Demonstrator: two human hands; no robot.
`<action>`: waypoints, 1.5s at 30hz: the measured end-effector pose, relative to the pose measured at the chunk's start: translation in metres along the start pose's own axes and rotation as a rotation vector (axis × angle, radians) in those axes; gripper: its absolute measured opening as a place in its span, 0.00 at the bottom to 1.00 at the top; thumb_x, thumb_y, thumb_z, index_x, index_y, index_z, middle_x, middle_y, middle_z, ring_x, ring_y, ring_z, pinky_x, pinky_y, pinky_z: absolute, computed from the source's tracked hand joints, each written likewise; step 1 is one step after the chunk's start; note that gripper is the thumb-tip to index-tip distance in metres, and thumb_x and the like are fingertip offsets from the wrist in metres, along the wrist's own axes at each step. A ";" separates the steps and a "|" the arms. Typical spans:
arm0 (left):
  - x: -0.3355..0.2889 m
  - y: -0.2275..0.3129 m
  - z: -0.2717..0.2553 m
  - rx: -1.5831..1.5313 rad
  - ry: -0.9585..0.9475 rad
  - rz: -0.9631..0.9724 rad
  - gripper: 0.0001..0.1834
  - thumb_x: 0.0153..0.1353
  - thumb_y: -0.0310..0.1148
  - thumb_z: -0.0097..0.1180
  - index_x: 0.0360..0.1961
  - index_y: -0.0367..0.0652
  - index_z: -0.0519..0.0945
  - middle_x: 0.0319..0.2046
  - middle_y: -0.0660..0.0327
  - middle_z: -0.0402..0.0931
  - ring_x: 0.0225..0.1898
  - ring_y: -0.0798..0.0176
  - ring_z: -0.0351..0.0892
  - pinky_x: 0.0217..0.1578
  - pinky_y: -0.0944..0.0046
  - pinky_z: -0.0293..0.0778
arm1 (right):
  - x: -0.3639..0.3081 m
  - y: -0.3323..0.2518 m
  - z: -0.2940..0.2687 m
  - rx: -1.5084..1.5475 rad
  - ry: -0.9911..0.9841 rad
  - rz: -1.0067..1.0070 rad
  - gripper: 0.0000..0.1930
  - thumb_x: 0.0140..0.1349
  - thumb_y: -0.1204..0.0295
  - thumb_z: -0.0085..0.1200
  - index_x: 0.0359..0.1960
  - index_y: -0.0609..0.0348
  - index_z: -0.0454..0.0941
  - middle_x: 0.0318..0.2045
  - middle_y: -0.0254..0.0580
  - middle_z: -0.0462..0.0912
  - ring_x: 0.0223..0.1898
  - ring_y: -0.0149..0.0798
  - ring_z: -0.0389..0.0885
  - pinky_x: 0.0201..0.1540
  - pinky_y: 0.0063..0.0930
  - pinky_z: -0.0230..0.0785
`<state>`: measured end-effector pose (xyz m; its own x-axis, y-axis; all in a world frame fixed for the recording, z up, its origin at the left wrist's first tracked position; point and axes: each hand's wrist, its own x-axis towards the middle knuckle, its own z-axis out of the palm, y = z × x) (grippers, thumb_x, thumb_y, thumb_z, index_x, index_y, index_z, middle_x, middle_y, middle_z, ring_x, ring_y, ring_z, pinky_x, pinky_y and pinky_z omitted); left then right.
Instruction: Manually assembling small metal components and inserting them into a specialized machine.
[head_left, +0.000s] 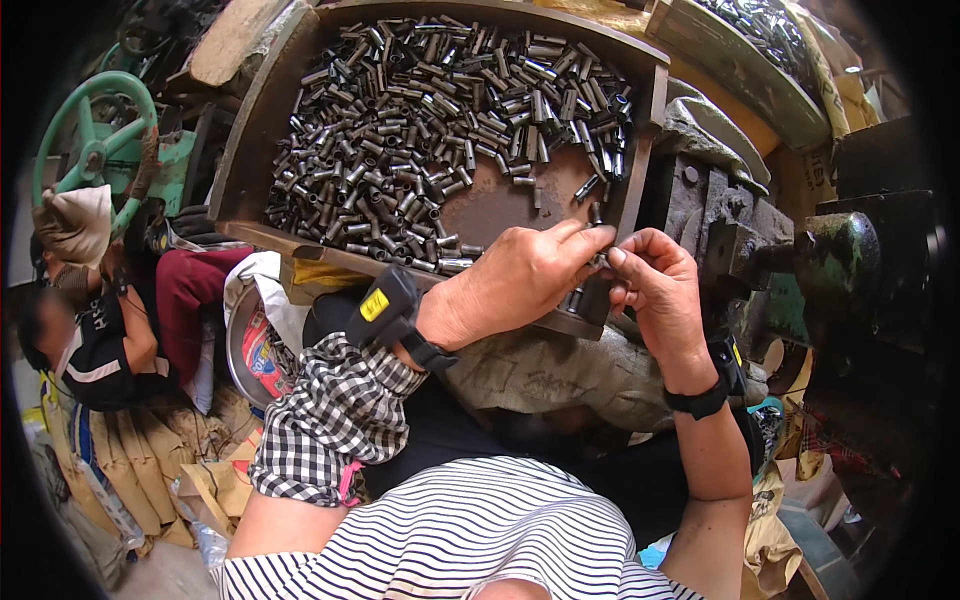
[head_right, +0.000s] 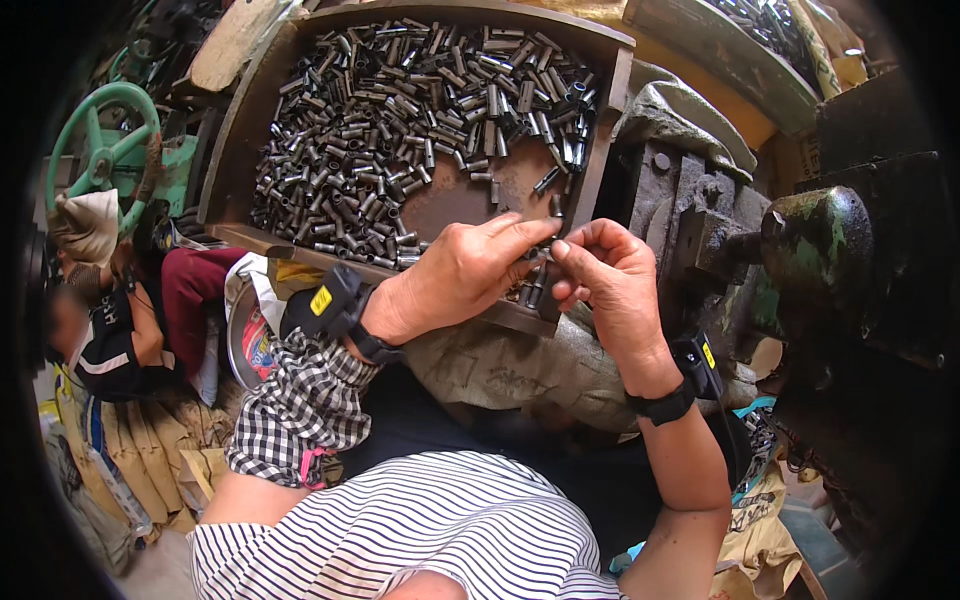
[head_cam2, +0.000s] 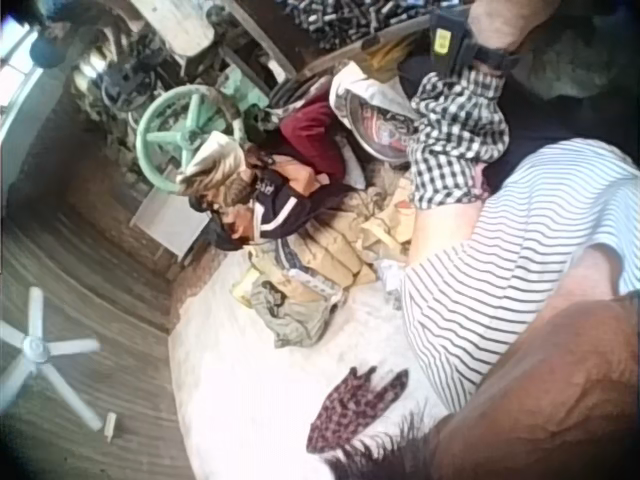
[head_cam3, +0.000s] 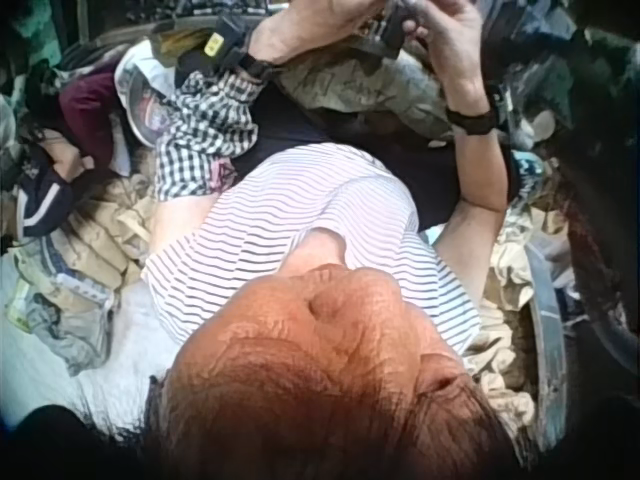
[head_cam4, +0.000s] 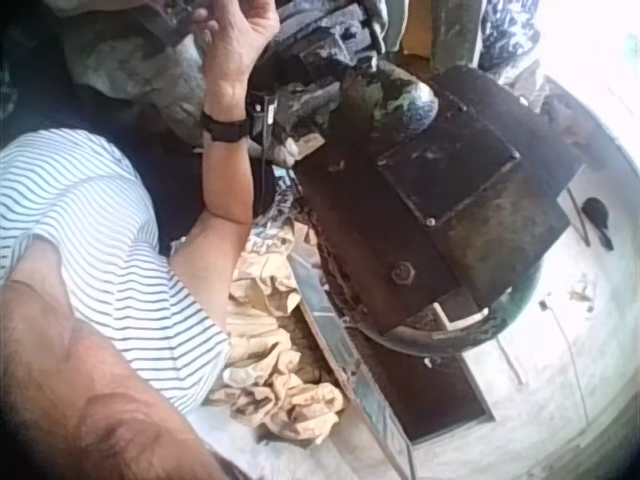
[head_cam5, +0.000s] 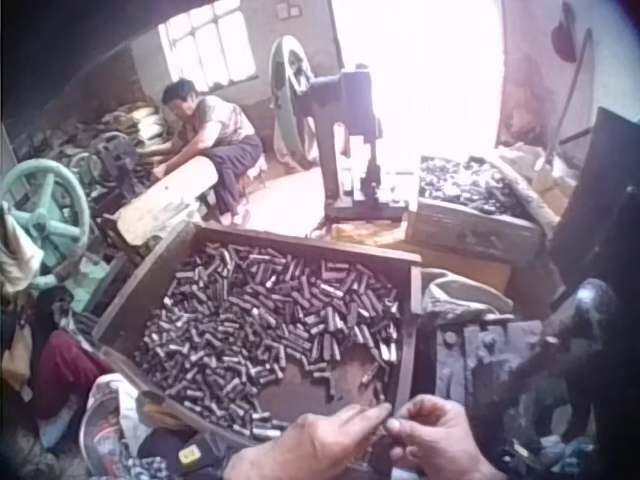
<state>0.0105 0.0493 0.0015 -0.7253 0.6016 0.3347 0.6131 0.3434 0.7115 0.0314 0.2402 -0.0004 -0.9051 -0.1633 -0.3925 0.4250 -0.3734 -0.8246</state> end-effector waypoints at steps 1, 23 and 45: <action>0.000 0.002 0.000 0.069 -0.001 0.011 0.21 0.52 0.21 0.57 0.49 0.35 0.71 0.31 0.47 0.76 0.32 0.45 0.78 0.29 0.59 0.75 | 0.000 -0.001 0.001 -0.003 -0.003 0.000 0.05 0.57 0.76 0.59 0.30 0.60 0.74 0.22 0.35 0.79 0.18 0.23 0.77 0.17 0.09 0.65; -0.006 -0.027 0.008 0.359 -0.087 -0.247 0.08 0.47 0.27 0.57 0.30 0.39 0.73 0.27 0.52 0.72 0.31 0.44 0.76 0.31 0.51 0.73 | 0.078 -0.013 0.032 -2.192 -0.027 -0.921 0.05 0.47 0.71 0.53 0.24 0.55 0.80 0.31 0.40 0.76 0.38 0.39 0.75 0.41 0.34 0.61; 0.000 -0.024 0.009 0.404 -0.193 -0.263 0.11 0.53 0.30 0.57 0.33 0.39 0.69 0.29 0.50 0.72 0.33 0.43 0.75 0.32 0.50 0.73 | -0.011 -0.008 0.011 -1.049 0.051 -0.658 0.07 0.51 0.81 0.57 0.32 0.65 0.74 0.27 0.47 0.77 0.25 0.41 0.79 0.28 0.28 0.71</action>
<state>-0.0011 0.0477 -0.0214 -0.8236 0.5665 0.0293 0.5175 0.7292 0.4478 0.0380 0.2346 0.0151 -0.9584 -0.1769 0.2240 -0.2849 0.5446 -0.7888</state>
